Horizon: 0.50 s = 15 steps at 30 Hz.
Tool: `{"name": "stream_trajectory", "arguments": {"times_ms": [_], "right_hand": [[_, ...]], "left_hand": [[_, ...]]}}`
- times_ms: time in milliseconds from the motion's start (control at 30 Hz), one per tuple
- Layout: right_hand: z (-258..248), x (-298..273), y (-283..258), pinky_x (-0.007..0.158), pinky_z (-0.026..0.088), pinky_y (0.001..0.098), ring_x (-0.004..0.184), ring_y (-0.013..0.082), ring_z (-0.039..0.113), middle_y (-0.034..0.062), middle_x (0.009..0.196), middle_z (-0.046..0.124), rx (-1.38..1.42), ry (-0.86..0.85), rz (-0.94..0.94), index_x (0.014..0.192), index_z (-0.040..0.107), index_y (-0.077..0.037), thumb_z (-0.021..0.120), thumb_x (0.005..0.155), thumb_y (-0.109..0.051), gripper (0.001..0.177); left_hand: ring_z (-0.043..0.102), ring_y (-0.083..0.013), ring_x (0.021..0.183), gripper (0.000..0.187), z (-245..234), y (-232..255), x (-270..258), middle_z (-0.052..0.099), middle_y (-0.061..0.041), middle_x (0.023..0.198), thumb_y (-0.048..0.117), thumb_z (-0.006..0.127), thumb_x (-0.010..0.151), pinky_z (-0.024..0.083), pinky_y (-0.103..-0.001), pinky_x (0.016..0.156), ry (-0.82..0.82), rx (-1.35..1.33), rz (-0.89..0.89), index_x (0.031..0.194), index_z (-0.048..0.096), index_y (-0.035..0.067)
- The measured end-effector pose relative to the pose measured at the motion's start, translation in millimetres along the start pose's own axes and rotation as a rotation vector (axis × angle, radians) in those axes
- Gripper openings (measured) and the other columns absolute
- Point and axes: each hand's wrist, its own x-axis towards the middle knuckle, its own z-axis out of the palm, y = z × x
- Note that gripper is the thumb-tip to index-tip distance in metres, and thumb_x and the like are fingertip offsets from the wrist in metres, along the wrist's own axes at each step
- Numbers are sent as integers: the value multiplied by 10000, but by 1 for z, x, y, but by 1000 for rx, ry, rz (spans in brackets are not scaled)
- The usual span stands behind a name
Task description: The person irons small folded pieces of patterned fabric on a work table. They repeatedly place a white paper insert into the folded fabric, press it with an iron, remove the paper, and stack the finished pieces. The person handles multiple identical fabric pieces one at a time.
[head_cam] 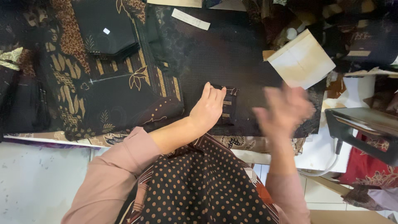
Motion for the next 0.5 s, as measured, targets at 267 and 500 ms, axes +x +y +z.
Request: {"name": "stream_trajectory", "arguments": {"times_ms": [267, 500], "right_hand": [[-29, -114, 205, 1127, 584, 466, 1436, 370, 620, 259, 1574, 396, 509, 919, 276, 1579, 105, -2, 593, 1231, -102, 607], [-67, -42, 162, 765, 595, 360, 966, 239, 718, 140, 1234, 703, 556, 718, 301, 1349, 537, -3, 715, 1123, -175, 335]], "left_hand": [[596, -342, 1108, 617, 3, 1, 1, 636, -190, 1119, 208, 578, 851, 329, -537, 1146, -60, 43, 49, 1404, 573, -64], [594, -356, 1115, 637, 6, 6, -1, 633, -204, 1149, 222, 580, 837, 328, -554, 1138, -56, 37, 32, 1392, 565, -90]]}}
